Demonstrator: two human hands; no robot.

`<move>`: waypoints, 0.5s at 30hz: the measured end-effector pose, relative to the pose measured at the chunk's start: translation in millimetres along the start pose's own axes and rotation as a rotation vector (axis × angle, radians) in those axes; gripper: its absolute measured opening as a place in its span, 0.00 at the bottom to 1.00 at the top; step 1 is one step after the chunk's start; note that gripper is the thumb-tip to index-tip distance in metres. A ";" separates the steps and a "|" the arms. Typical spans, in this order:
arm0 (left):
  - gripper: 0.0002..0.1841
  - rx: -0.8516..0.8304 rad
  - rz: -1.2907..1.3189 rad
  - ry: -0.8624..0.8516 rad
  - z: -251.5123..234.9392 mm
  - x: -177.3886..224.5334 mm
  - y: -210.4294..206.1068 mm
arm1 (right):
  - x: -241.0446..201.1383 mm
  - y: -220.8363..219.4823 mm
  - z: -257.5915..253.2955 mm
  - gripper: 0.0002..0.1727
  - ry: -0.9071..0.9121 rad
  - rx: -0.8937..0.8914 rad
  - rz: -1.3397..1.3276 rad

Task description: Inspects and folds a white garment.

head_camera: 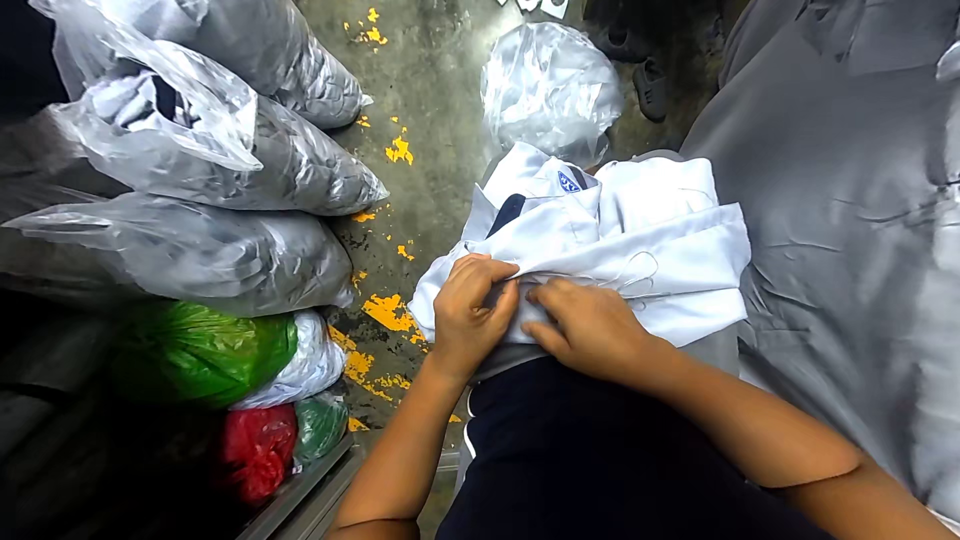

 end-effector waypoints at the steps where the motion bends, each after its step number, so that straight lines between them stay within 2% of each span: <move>1: 0.02 0.012 -0.001 -0.032 0.1 1.5 0.9 | -3.9 -7.5 5.1 0.23 -0.002 -0.155 0.054; 2: 0.02 0.019 -0.010 -0.067 0.3 3.5 1.6 | -8.8 -12.3 14.0 0.24 0.027 -0.239 0.105; 3: 0.02 0.021 -0.024 -0.106 0.4 5.7 2.3 | -14.2 -11.5 24.5 0.23 0.078 -0.243 0.152; 6: 0.02 0.009 -0.061 -0.227 3.5 12.3 3.2 | -20.7 29.9 51.3 0.26 0.218 0.099 0.202; 8: 0.02 0.002 -0.091 -0.307 8.0 17.8 3.0 | -10.6 69.6 58.1 0.25 0.169 0.350 0.197; 10: 0.01 0.002 -0.121 -0.368 11.4 22.5 3.5 | 0.7 97.8 53.2 0.20 0.124 0.504 0.151; 12: 0.01 0.000 -0.139 -0.405 15.2 25.7 4.5 | 8.6 103.9 36.5 0.16 0.159 0.527 0.018; 15: 0.00 -0.016 -0.153 -0.432 19.8 27.6 4.9 | 13.3 81.2 -1.9 0.11 0.250 0.310 -0.291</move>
Point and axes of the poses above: each hand's wrist, its own z-axis away from the middle knuckle, its own y-axis out of the back of the hand, x = y × z, the point moved 9 cm from there along -z, towards the middle knuckle, and after that the axes turned 8 degrees about -x, right-handed, at the moved point
